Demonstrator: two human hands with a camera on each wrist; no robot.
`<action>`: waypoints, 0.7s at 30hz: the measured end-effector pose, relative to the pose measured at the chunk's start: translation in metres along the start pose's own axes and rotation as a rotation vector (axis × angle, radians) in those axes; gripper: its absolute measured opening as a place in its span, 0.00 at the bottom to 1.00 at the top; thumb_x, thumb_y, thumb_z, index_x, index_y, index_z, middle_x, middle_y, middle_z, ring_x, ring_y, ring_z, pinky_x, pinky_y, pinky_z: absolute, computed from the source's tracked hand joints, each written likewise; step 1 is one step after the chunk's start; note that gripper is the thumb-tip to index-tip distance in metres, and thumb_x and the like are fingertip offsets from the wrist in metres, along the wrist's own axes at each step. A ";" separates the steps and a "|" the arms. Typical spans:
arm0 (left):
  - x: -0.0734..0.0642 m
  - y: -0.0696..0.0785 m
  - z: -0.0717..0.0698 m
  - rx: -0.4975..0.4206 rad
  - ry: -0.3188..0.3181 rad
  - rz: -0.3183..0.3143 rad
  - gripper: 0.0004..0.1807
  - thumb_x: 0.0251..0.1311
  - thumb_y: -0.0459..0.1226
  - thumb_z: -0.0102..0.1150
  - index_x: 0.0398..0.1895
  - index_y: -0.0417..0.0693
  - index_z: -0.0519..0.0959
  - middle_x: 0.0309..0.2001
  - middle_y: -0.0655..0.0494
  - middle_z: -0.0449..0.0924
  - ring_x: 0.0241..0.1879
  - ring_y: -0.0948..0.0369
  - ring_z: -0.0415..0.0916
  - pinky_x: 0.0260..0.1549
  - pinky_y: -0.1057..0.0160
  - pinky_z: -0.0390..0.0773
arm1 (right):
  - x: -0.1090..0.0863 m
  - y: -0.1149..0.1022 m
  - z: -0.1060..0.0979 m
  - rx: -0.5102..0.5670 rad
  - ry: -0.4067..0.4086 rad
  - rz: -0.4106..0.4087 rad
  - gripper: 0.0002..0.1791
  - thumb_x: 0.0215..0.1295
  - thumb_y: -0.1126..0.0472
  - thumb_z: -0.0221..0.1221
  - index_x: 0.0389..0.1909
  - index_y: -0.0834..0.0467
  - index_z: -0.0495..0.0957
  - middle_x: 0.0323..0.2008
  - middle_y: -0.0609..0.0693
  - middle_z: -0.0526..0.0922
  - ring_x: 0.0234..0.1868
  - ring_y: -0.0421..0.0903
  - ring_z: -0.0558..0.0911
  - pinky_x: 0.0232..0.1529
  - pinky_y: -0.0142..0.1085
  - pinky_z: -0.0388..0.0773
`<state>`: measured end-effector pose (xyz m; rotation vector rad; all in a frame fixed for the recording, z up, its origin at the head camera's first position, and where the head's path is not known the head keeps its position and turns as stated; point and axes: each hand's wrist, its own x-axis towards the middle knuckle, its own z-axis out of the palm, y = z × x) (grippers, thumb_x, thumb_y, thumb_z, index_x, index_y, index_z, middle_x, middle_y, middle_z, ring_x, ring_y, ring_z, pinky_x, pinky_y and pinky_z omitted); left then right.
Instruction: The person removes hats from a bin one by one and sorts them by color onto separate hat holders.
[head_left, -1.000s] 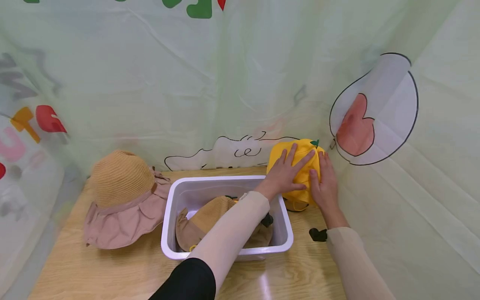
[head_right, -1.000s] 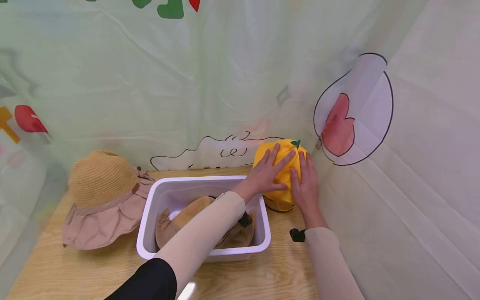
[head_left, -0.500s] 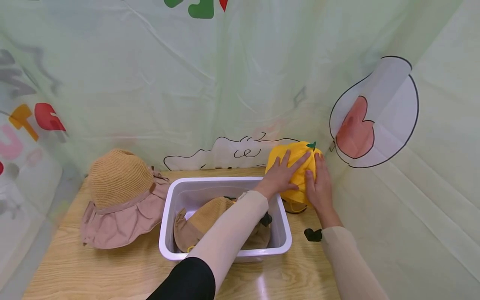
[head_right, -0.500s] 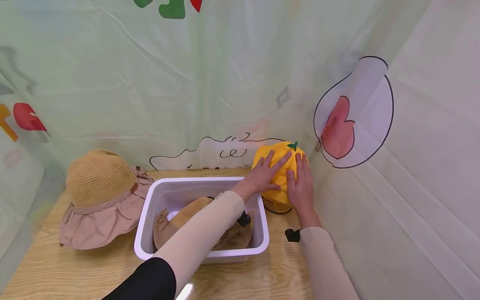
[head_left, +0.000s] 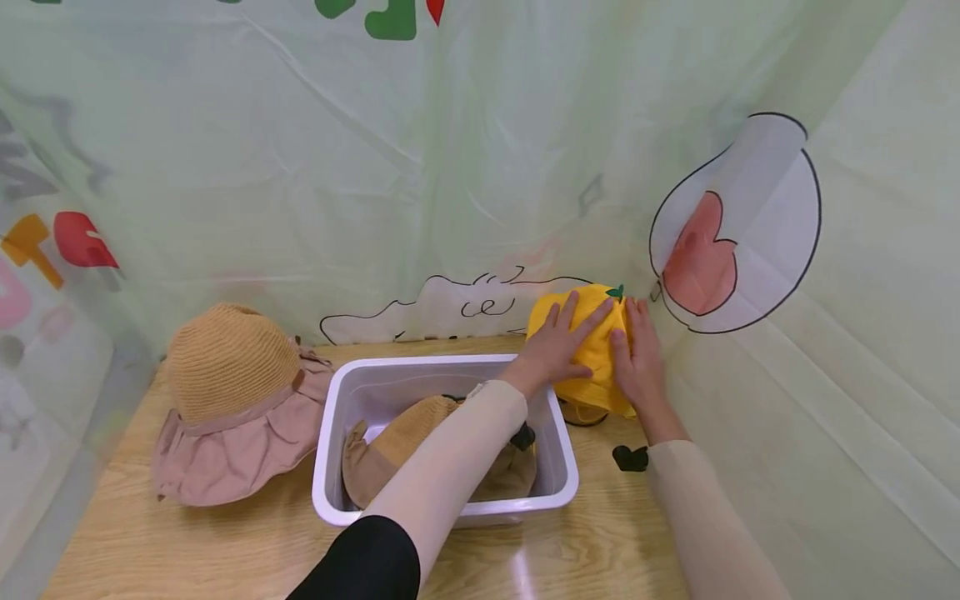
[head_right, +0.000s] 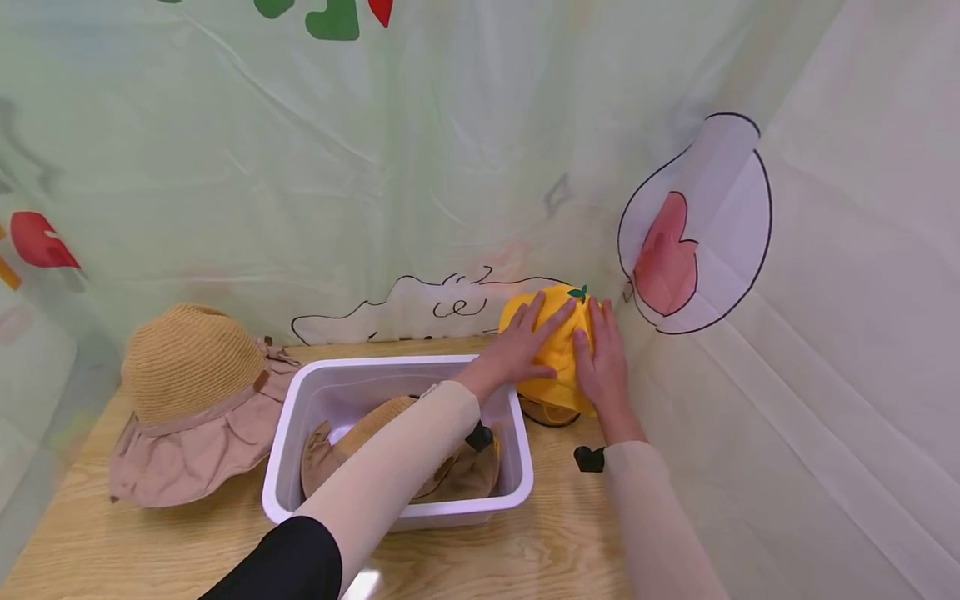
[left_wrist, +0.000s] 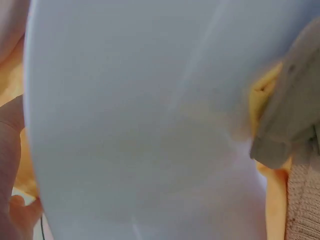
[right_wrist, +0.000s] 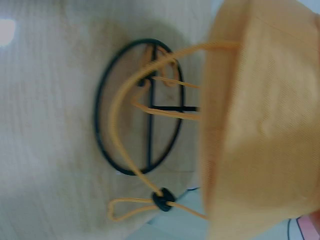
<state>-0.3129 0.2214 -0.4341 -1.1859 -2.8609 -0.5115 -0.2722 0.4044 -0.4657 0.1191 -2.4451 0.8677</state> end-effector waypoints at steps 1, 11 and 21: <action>0.001 0.001 0.000 0.021 0.007 0.024 0.65 0.58 0.58 0.64 0.76 0.73 0.17 0.81 0.47 0.27 0.80 0.50 0.30 0.76 0.51 0.47 | 0.002 -0.001 -0.003 0.000 -0.007 -0.009 0.33 0.79 0.44 0.41 0.80 0.47 0.50 0.79 0.54 0.49 0.79 0.58 0.50 0.74 0.63 0.45; -0.003 0.011 -0.005 -0.076 -0.049 -0.053 0.65 0.57 0.54 0.67 0.77 0.75 0.20 0.82 0.51 0.32 0.80 0.55 0.37 0.75 0.52 0.50 | 0.016 -0.004 -0.017 0.022 -0.161 0.029 0.30 0.81 0.46 0.36 0.79 0.50 0.52 0.76 0.60 0.58 0.74 0.67 0.58 0.69 0.68 0.52; -0.001 0.010 0.002 0.225 0.054 -0.008 0.66 0.55 0.61 0.65 0.77 0.74 0.20 0.80 0.42 0.22 0.79 0.46 0.37 0.74 0.50 0.53 | -0.006 0.002 -0.007 -0.017 -0.046 0.026 0.36 0.77 0.45 0.46 0.80 0.48 0.48 0.79 0.55 0.49 0.78 0.60 0.51 0.73 0.63 0.48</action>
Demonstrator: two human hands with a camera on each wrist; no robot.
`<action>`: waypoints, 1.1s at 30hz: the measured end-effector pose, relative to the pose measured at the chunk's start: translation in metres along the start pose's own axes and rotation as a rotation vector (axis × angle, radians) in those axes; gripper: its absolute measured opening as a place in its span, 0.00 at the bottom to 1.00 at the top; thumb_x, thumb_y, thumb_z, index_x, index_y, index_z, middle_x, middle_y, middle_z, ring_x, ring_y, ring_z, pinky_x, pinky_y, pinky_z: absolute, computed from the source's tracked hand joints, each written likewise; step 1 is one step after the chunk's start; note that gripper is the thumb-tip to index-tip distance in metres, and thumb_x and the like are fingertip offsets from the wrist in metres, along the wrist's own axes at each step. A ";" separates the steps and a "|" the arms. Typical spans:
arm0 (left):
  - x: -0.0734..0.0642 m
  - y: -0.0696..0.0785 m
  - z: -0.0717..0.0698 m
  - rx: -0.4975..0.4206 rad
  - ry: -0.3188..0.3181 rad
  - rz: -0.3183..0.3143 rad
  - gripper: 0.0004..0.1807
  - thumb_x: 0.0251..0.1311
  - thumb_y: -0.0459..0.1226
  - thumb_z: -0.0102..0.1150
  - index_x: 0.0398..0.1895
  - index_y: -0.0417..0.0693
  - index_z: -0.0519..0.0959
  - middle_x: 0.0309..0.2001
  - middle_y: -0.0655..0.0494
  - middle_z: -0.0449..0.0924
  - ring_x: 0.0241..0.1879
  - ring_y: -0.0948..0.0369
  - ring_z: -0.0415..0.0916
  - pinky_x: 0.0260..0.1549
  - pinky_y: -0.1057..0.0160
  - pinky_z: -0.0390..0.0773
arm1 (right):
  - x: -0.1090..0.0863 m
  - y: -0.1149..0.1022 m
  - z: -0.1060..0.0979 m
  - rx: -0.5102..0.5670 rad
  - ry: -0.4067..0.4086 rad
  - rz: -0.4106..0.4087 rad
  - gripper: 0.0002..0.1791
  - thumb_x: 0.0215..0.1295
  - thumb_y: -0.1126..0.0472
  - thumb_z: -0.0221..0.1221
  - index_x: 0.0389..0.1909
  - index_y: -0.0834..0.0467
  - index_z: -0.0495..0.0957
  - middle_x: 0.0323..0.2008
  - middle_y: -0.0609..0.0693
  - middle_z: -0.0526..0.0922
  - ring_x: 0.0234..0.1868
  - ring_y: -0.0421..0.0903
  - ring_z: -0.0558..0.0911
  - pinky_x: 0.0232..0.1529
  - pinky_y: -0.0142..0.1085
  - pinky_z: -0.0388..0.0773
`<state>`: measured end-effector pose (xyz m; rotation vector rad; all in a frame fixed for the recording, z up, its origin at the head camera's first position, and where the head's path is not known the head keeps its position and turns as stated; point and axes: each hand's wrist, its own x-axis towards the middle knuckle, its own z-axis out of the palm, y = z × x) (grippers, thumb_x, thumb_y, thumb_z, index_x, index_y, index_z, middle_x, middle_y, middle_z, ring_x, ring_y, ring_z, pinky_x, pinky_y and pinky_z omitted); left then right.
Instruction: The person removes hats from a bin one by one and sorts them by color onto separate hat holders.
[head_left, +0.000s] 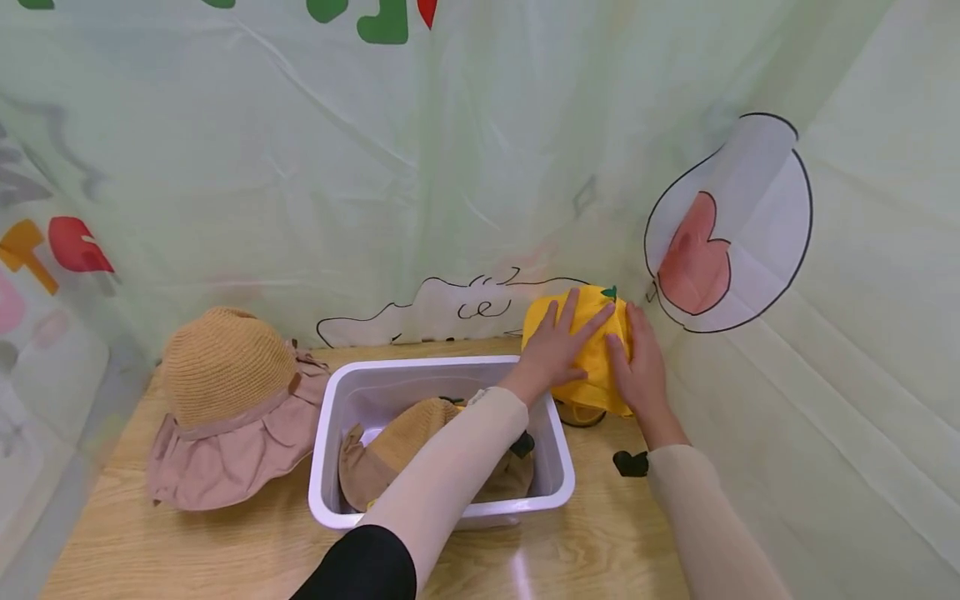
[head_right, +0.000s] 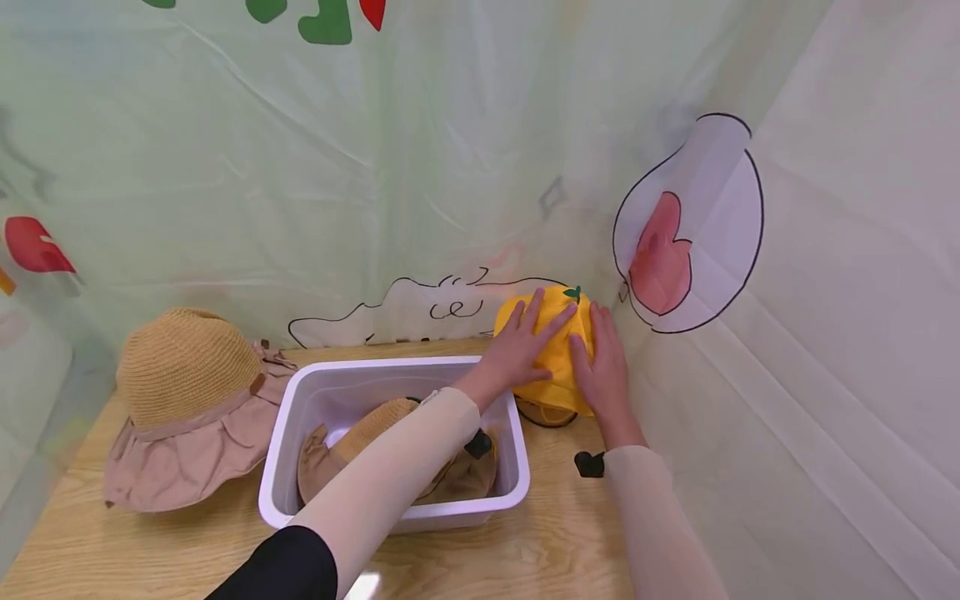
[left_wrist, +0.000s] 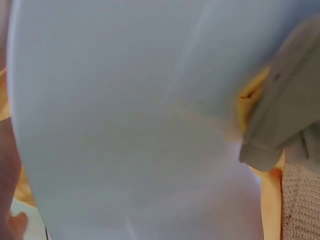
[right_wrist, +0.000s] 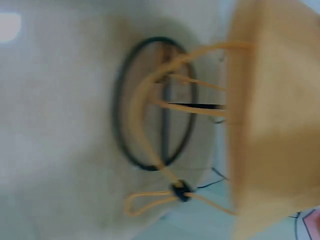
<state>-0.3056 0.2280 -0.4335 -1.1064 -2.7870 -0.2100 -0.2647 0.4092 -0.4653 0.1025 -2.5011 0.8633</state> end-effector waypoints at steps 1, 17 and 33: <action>0.000 0.000 0.001 0.060 0.019 0.030 0.66 0.55 0.62 0.64 0.77 0.72 0.20 0.80 0.43 0.20 0.80 0.48 0.31 0.76 0.50 0.48 | -0.005 0.002 0.003 -0.029 0.028 -0.018 0.37 0.76 0.45 0.48 0.80 0.48 0.48 0.79 0.55 0.49 0.78 0.61 0.52 0.73 0.63 0.49; -0.009 -0.005 -0.005 -0.173 -0.017 0.044 0.60 0.61 0.50 0.67 0.79 0.77 0.28 0.81 0.51 0.23 0.78 0.53 0.47 0.73 0.53 0.58 | -0.037 0.004 0.018 -0.106 -0.044 -0.009 0.42 0.76 0.46 0.49 0.81 0.48 0.36 0.81 0.53 0.38 0.79 0.63 0.46 0.71 0.66 0.50; -0.085 -0.050 -0.089 -0.364 0.127 0.063 0.40 0.70 0.50 0.56 0.80 0.69 0.49 0.72 0.54 0.64 0.65 0.54 0.69 0.59 0.52 0.75 | -0.058 -0.052 0.003 -0.014 -0.069 -0.123 0.48 0.71 0.48 0.57 0.80 0.59 0.41 0.80 0.57 0.42 0.79 0.63 0.39 0.75 0.61 0.35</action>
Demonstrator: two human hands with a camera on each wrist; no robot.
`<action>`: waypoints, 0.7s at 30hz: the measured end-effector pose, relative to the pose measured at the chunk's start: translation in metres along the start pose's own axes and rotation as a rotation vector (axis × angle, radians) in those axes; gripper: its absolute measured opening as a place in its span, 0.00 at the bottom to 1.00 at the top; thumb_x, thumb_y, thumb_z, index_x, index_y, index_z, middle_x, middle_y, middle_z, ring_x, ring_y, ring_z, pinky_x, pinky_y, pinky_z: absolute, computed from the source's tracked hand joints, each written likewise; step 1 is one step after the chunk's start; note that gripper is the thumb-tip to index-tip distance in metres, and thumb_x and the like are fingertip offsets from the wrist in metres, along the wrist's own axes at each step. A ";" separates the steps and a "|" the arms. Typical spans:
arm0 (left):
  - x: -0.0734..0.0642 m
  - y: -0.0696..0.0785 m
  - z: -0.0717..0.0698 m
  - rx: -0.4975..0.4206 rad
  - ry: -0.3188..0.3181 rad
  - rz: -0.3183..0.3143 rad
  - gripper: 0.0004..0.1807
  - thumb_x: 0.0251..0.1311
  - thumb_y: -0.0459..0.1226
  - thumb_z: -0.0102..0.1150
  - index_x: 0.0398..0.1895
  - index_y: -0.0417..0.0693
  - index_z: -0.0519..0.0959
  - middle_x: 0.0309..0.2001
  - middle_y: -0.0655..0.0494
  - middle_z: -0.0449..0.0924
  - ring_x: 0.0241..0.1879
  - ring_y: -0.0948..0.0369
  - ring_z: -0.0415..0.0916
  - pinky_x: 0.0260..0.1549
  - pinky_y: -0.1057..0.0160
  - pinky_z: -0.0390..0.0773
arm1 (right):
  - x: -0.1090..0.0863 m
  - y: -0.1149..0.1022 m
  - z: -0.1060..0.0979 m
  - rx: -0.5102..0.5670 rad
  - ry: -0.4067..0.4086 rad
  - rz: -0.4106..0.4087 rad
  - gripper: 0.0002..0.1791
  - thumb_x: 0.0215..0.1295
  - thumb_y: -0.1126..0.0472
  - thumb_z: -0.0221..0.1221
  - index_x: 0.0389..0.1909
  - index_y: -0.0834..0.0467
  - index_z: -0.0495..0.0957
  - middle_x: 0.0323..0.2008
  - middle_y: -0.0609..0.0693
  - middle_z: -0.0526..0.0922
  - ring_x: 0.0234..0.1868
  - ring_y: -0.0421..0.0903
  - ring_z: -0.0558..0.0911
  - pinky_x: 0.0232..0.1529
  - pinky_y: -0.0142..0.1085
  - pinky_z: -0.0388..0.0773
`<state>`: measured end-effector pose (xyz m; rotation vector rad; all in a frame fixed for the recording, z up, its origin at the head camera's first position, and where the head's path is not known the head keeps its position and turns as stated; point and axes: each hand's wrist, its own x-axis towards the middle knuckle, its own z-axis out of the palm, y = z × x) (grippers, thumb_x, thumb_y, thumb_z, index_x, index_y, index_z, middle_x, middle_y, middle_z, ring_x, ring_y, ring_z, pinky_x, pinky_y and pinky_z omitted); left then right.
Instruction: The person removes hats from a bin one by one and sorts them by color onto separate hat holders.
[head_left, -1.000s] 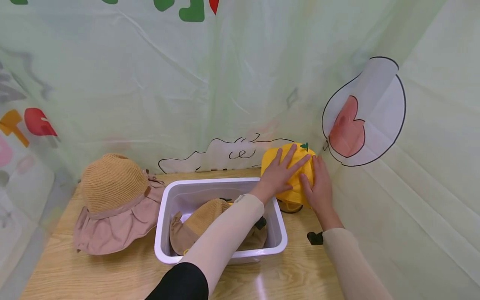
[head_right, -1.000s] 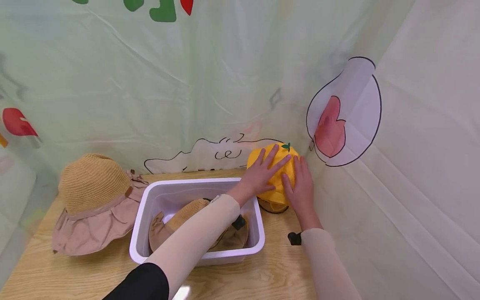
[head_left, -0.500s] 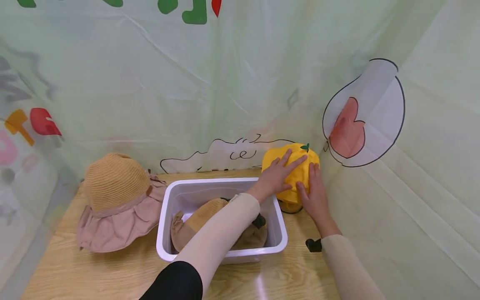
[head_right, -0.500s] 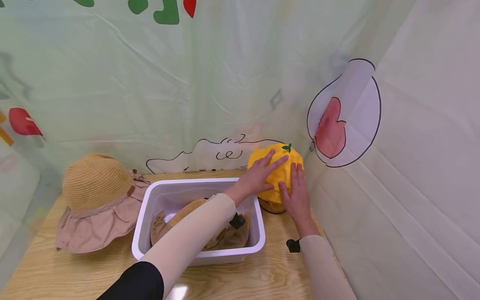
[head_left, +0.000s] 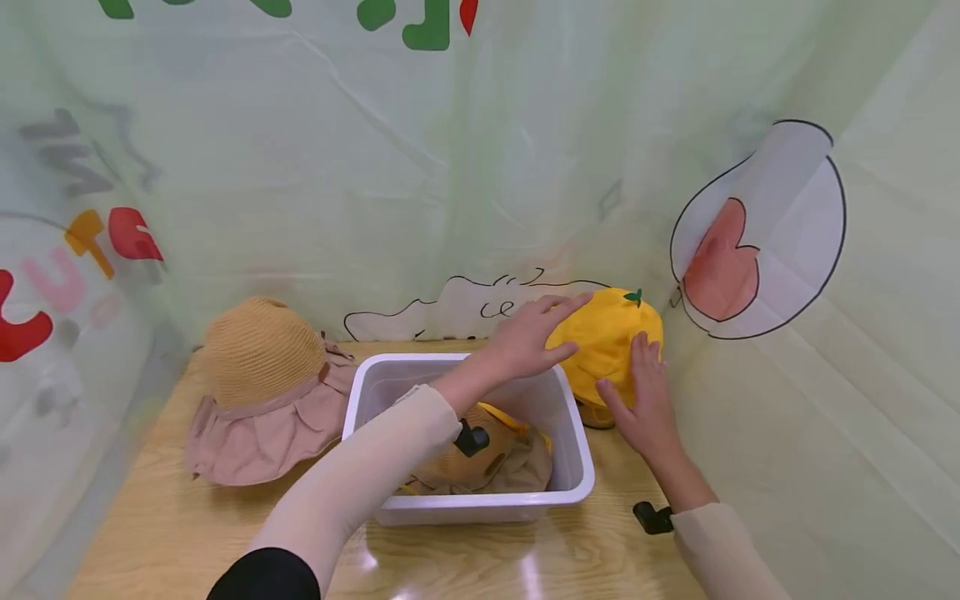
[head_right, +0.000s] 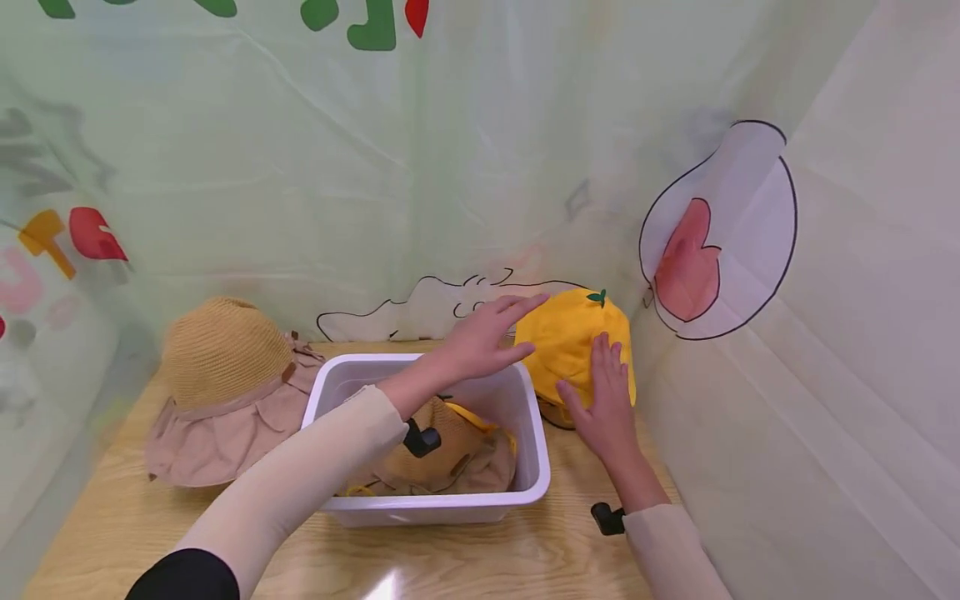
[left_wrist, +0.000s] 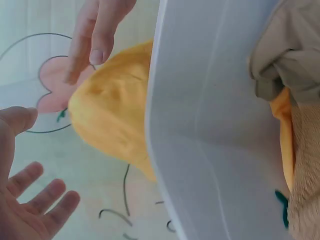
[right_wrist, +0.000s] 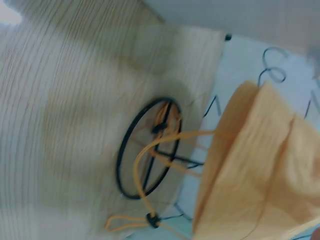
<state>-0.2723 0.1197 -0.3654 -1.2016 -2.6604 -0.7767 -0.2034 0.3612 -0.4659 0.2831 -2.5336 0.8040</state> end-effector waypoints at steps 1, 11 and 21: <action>-0.006 -0.001 -0.005 -0.002 0.008 0.005 0.39 0.70 0.50 0.56 0.80 0.67 0.50 0.71 0.53 0.66 0.64 0.54 0.70 0.59 0.52 0.76 | -0.001 -0.004 0.000 0.011 -0.016 -0.004 0.48 0.71 0.48 0.57 0.80 0.59 0.40 0.80 0.57 0.42 0.79 0.62 0.39 0.75 0.60 0.34; -0.060 -0.014 -0.033 0.027 0.004 0.032 0.36 0.70 0.51 0.56 0.78 0.64 0.56 0.72 0.56 0.67 0.68 0.56 0.67 0.66 0.55 0.69 | -0.011 -0.038 0.004 0.068 -0.134 -0.098 0.52 0.66 0.53 0.63 0.80 0.56 0.39 0.79 0.63 0.43 0.78 0.66 0.41 0.75 0.62 0.37; -0.102 -0.020 -0.045 0.029 -0.015 -0.023 0.35 0.69 0.52 0.56 0.77 0.68 0.59 0.68 0.58 0.71 0.66 0.57 0.69 0.62 0.53 0.73 | -0.023 -0.060 0.005 0.071 -0.257 -0.113 0.54 0.65 0.52 0.64 0.81 0.50 0.37 0.80 0.52 0.39 0.78 0.67 0.40 0.74 0.63 0.36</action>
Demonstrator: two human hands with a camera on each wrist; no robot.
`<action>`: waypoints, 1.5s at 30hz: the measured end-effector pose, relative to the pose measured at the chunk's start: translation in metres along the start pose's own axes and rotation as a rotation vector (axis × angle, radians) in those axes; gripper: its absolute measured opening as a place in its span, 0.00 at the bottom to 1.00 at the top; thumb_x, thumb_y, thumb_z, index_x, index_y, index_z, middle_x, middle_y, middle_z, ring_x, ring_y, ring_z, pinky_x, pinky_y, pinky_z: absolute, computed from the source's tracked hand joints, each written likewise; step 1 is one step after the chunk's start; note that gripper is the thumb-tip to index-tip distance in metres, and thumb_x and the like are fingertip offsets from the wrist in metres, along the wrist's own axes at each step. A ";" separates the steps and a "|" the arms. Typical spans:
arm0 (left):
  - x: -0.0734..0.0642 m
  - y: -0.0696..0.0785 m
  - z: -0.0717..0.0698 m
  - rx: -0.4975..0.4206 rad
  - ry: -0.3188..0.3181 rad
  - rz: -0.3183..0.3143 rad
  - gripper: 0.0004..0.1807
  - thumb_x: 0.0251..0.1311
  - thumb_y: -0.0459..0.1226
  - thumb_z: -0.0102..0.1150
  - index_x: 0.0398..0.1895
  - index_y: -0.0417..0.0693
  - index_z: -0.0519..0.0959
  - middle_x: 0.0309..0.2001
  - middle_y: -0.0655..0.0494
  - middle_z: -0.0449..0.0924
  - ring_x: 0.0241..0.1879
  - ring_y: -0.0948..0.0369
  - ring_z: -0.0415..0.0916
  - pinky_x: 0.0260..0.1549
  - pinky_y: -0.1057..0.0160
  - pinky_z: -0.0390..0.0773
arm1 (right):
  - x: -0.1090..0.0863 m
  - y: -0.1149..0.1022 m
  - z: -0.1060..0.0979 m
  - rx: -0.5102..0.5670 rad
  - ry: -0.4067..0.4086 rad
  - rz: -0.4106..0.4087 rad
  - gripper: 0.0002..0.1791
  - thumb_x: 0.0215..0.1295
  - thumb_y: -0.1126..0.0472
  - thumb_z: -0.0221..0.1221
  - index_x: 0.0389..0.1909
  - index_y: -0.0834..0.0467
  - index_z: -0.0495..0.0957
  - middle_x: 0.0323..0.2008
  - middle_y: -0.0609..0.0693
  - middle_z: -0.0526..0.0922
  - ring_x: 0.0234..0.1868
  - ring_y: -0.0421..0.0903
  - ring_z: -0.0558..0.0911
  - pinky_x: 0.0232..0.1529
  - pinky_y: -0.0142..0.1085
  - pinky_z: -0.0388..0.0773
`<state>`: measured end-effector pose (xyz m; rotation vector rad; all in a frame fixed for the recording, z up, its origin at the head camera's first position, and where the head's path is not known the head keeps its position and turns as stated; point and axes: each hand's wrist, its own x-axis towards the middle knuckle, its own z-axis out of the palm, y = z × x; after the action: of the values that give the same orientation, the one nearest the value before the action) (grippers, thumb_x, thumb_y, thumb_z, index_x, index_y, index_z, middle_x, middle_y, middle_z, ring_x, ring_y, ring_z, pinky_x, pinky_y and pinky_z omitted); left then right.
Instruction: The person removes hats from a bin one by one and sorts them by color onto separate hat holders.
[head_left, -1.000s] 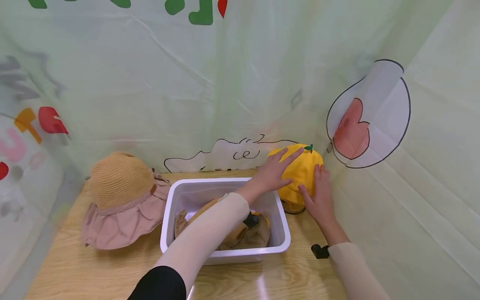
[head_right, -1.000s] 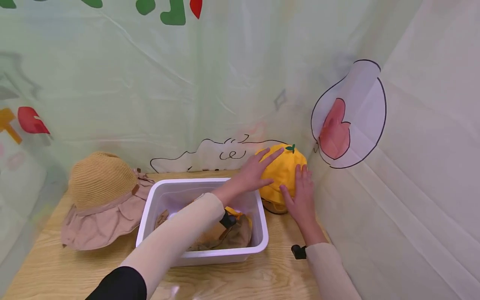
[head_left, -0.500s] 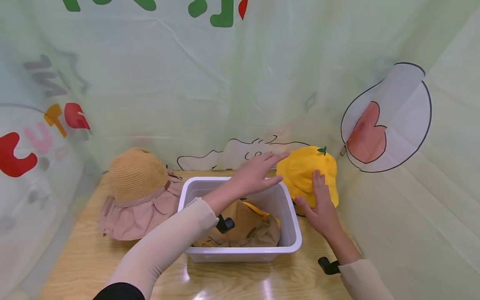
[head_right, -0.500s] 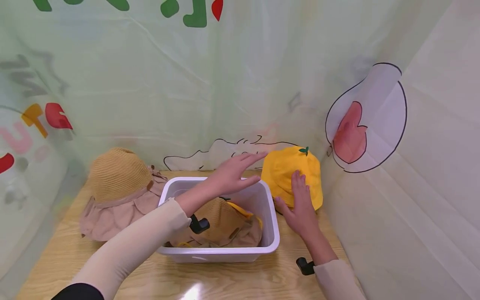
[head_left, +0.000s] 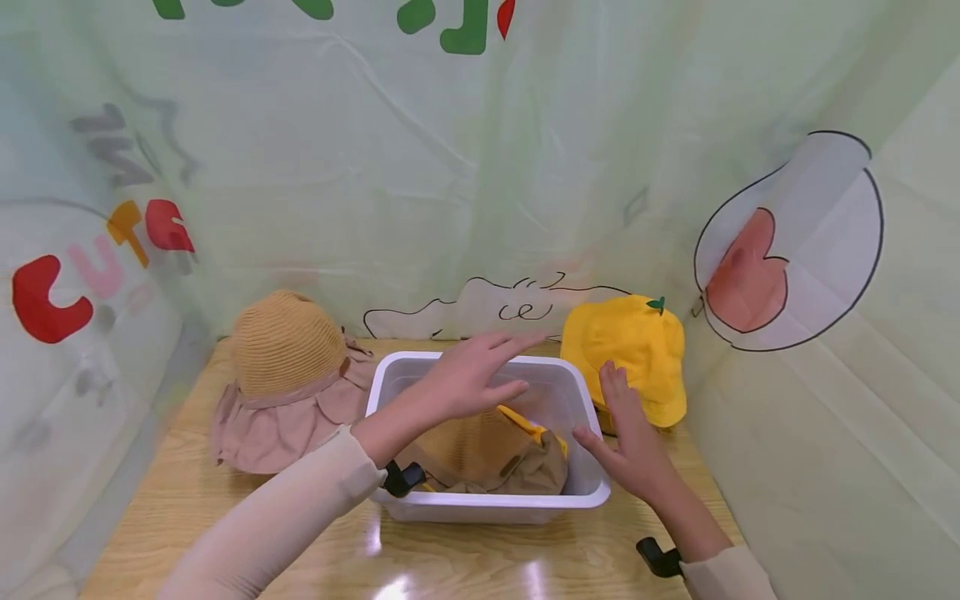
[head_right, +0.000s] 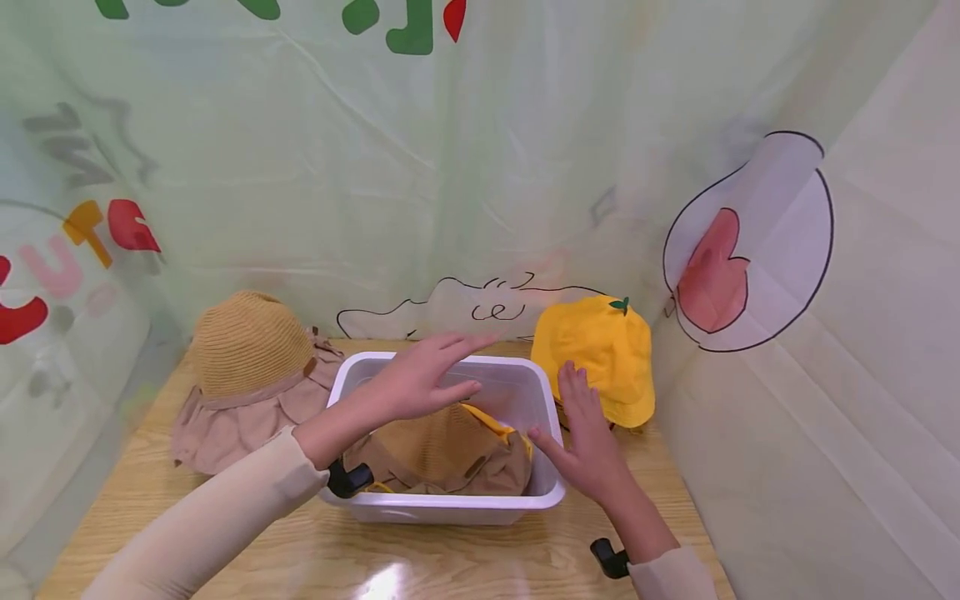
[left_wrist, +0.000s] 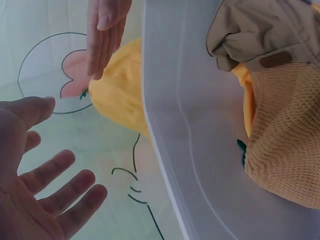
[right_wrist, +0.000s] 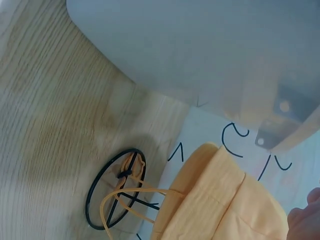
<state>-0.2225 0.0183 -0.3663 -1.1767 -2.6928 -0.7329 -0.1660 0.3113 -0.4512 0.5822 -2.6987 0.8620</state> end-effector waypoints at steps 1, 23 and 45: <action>-0.003 -0.001 0.000 0.002 -0.001 -0.007 0.35 0.69 0.53 0.56 0.77 0.69 0.59 0.68 0.58 0.71 0.66 0.57 0.69 0.61 0.52 0.73 | -0.001 -0.001 0.000 -0.003 -0.004 -0.003 0.54 0.65 0.52 0.64 0.81 0.51 0.37 0.80 0.53 0.40 0.78 0.66 0.41 0.75 0.62 0.37; -0.034 -0.026 0.014 0.017 -0.072 -0.049 0.33 0.69 0.52 0.56 0.75 0.61 0.64 0.64 0.52 0.74 0.61 0.52 0.74 0.57 0.49 0.75 | -0.025 -0.016 0.015 -0.138 -0.125 -0.034 0.54 0.61 0.44 0.65 0.80 0.56 0.45 0.79 0.63 0.46 0.79 0.62 0.44 0.78 0.52 0.38; -0.022 -0.046 0.031 0.081 -0.178 -0.048 0.31 0.70 0.49 0.56 0.75 0.60 0.65 0.64 0.51 0.75 0.58 0.51 0.76 0.53 0.49 0.78 | -0.020 -0.025 0.029 -0.192 -0.183 0.099 0.57 0.60 0.33 0.61 0.79 0.59 0.46 0.80 0.62 0.39 0.79 0.65 0.39 0.77 0.51 0.34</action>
<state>-0.2373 -0.0088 -0.4176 -1.2165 -2.8739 -0.5434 -0.1400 0.2811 -0.4686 0.5114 -2.9543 0.5874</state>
